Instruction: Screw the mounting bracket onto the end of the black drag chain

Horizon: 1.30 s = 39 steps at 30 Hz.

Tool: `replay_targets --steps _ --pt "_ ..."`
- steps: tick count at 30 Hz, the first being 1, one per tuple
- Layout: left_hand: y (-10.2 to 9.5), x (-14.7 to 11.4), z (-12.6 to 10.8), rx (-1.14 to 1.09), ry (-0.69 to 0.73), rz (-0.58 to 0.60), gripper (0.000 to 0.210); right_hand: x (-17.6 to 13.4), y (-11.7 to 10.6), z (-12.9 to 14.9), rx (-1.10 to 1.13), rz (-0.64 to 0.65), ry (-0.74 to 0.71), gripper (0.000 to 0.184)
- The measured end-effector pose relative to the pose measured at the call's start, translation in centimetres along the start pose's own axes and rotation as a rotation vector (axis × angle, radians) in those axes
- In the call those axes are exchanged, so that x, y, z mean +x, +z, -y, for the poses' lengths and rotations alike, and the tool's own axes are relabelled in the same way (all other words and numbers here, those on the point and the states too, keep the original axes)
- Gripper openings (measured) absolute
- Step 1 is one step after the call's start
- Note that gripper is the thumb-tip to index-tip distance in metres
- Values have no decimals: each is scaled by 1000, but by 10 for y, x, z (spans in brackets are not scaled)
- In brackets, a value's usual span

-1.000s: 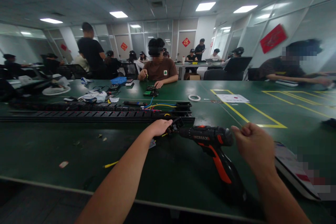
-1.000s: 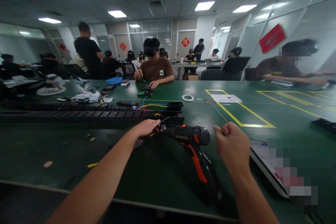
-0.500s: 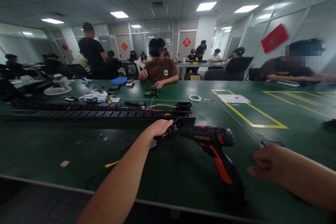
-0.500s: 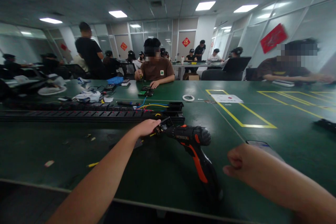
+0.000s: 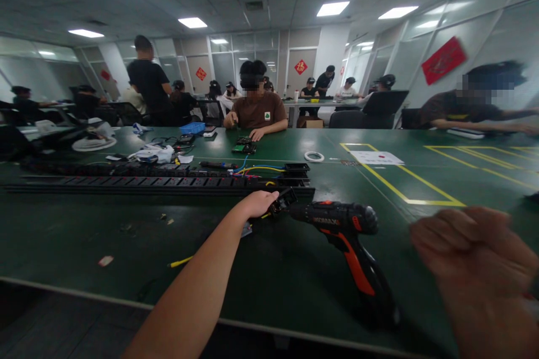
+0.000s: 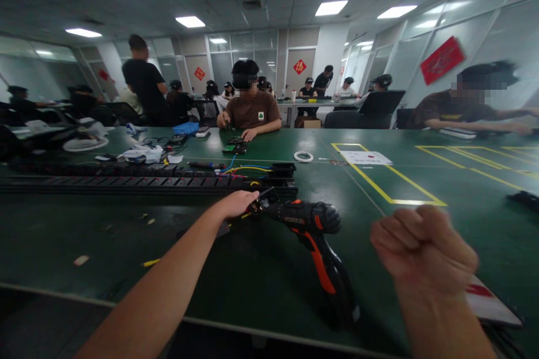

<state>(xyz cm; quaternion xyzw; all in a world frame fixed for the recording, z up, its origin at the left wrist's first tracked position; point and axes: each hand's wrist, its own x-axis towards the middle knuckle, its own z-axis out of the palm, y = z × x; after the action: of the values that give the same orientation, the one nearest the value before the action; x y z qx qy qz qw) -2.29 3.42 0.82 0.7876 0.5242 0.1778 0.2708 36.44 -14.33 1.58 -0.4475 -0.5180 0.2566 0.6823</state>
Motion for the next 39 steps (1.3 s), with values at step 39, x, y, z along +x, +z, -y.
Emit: replay_targets --steps 39 --pt "1 1 1 14 -2 -4 72 7 121 35 -291 839 562 36"
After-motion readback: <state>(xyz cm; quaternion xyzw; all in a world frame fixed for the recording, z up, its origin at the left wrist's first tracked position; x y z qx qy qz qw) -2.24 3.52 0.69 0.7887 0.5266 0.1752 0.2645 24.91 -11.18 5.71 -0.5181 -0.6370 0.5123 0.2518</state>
